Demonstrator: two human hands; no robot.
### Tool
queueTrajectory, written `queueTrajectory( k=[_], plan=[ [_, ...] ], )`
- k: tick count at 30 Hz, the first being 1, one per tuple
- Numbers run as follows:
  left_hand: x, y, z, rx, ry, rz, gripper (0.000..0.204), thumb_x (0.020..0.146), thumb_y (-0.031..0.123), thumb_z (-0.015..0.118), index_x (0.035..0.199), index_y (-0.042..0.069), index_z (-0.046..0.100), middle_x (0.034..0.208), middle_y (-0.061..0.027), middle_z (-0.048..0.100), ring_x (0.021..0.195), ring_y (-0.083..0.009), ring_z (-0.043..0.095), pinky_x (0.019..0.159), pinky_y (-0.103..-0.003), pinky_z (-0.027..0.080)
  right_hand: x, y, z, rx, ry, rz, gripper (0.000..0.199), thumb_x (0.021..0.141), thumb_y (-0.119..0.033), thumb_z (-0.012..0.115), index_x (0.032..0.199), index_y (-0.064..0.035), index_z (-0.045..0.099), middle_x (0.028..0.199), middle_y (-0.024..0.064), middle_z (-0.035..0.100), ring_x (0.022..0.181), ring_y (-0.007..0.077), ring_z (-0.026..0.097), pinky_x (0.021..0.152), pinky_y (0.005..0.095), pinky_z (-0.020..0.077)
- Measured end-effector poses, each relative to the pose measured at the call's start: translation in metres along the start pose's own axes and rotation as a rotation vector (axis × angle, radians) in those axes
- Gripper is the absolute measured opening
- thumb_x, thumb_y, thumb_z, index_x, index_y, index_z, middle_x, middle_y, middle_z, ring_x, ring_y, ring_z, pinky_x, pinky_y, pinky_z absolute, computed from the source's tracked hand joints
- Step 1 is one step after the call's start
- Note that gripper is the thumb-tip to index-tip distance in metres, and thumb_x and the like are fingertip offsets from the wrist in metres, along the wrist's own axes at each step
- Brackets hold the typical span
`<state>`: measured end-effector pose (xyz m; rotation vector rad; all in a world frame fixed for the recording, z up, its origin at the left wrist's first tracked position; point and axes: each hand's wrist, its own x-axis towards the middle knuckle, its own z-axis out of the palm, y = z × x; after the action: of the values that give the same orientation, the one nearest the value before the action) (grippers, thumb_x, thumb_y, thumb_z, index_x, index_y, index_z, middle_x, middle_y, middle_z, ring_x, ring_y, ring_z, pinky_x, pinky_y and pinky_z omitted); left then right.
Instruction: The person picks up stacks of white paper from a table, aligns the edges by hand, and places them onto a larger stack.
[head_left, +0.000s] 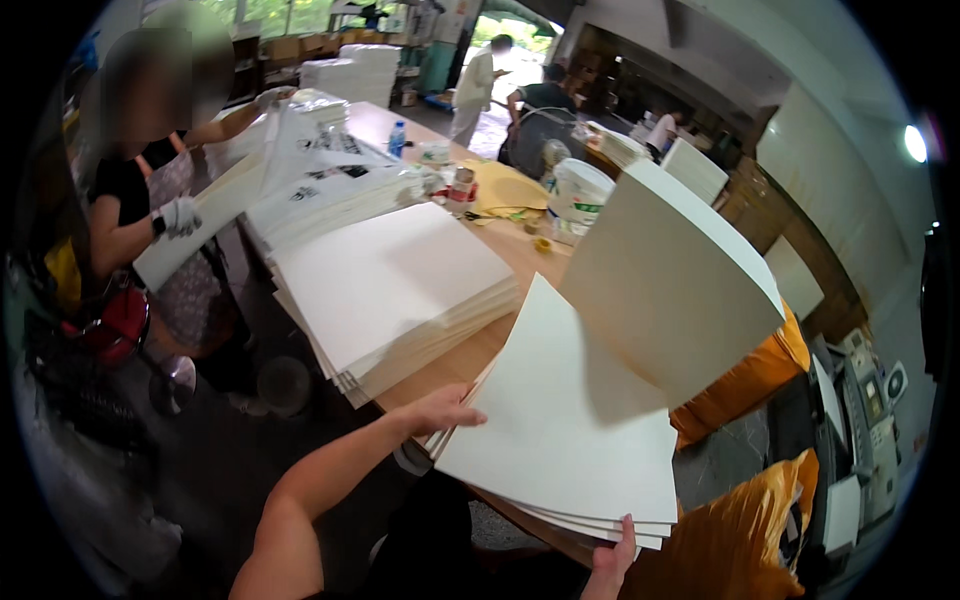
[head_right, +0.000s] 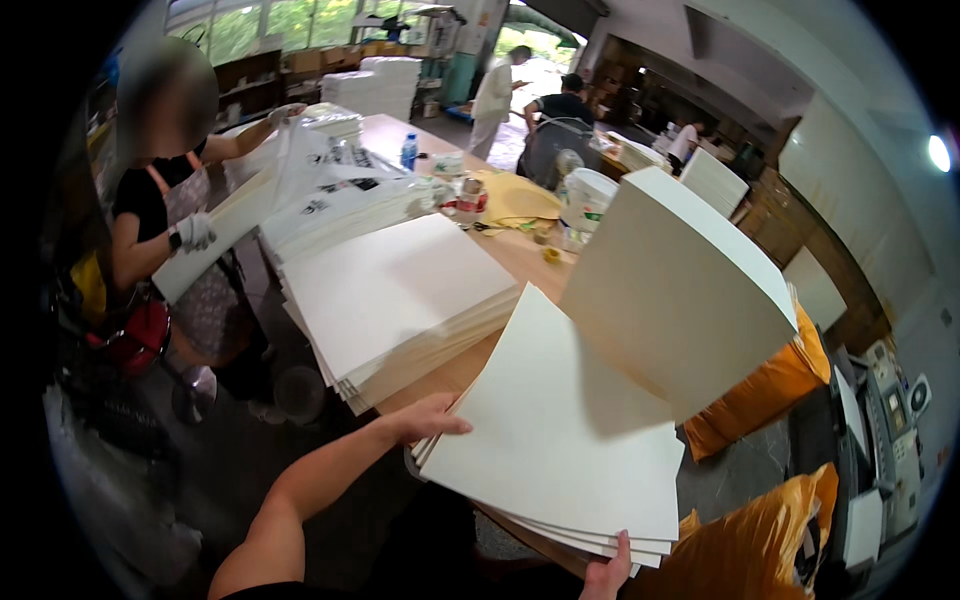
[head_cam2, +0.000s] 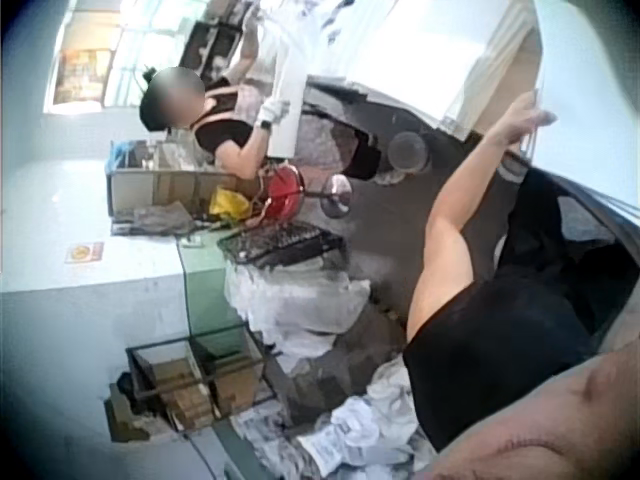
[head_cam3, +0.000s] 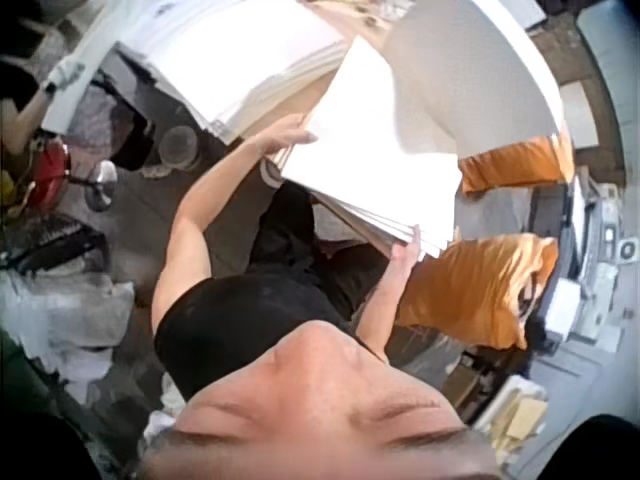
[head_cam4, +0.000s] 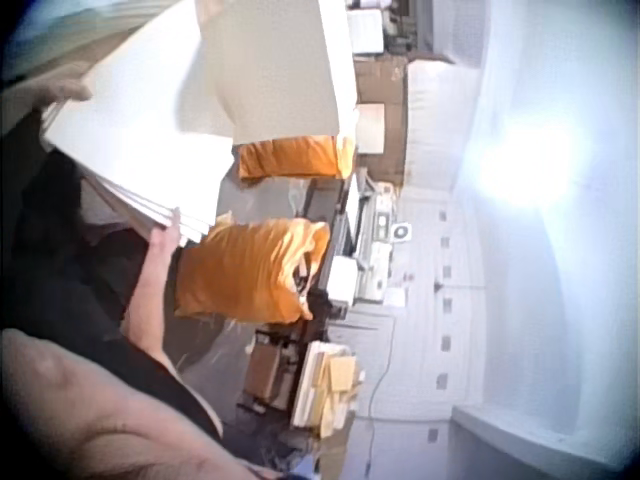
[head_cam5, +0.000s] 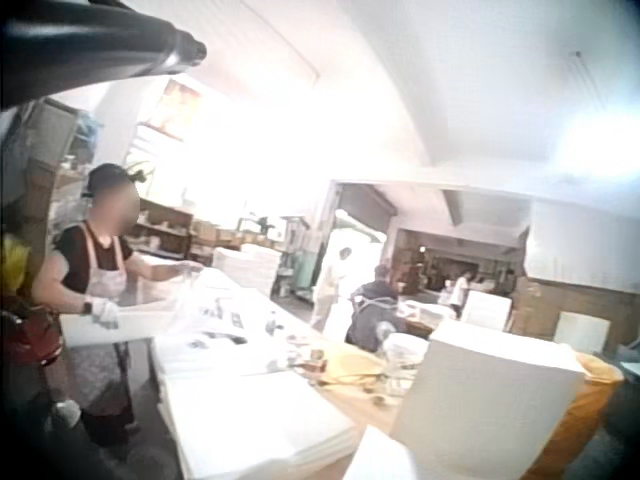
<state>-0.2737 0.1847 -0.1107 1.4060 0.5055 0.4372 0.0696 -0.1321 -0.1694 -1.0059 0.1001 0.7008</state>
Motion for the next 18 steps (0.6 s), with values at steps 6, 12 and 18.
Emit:
queueTrajectory(
  k=[6, 12, 18],
  plan=[
    [-0.153, -0.035, 0.024, -0.222, 0.377, 0.046, 0.056, 0.092, 0.015, 0.073, 0.143, -0.001, 0.054, 0.130, -0.0098, 0.064, 0.120, -0.0191, 0.059, 0.106, -0.036, 0.046, -0.021, 0.010, 0.050, -0.164, -0.257, -0.050, 0.054, 0.097, -0.006, 0.063, 0.148, -0.0032, 0.046, 0.139, 0.0124, 0.058, 0.128, 0.0312, 0.058, 0.111, 0.0498, 0.0482],
    [-0.200, -0.049, -0.036, -0.363, 0.831, 0.267, 0.048, 0.087, 0.003, 0.067, 0.134, -0.004, 0.058, 0.118, -0.0123, 0.070, 0.110, -0.0209, 0.067, 0.099, -0.036, 0.052, 0.029, 0.066, 0.238, -0.193, -0.589, 0.122, 0.048, 0.090, 0.002, 0.073, 0.135, -0.0045, 0.057, 0.127, 0.0075, 0.064, 0.112, 0.0224, 0.064, 0.098, 0.0404, 0.0551],
    [-0.148, 0.003, -0.141, -0.539, 0.955, 0.473, 0.049, 0.093, 0.014, 0.061, 0.136, -0.008, 0.053, 0.126, -0.0190, 0.067, 0.114, -0.0332, 0.068, 0.103, -0.045, 0.053, 0.091, 0.132, 0.458, -0.113, -0.850, 0.281, 0.052, 0.088, -0.005, 0.078, 0.135, -0.0064, 0.056, 0.121, 0.0066, 0.065, 0.113, 0.0219, 0.062, 0.102, 0.0394, 0.0507]
  ],
)
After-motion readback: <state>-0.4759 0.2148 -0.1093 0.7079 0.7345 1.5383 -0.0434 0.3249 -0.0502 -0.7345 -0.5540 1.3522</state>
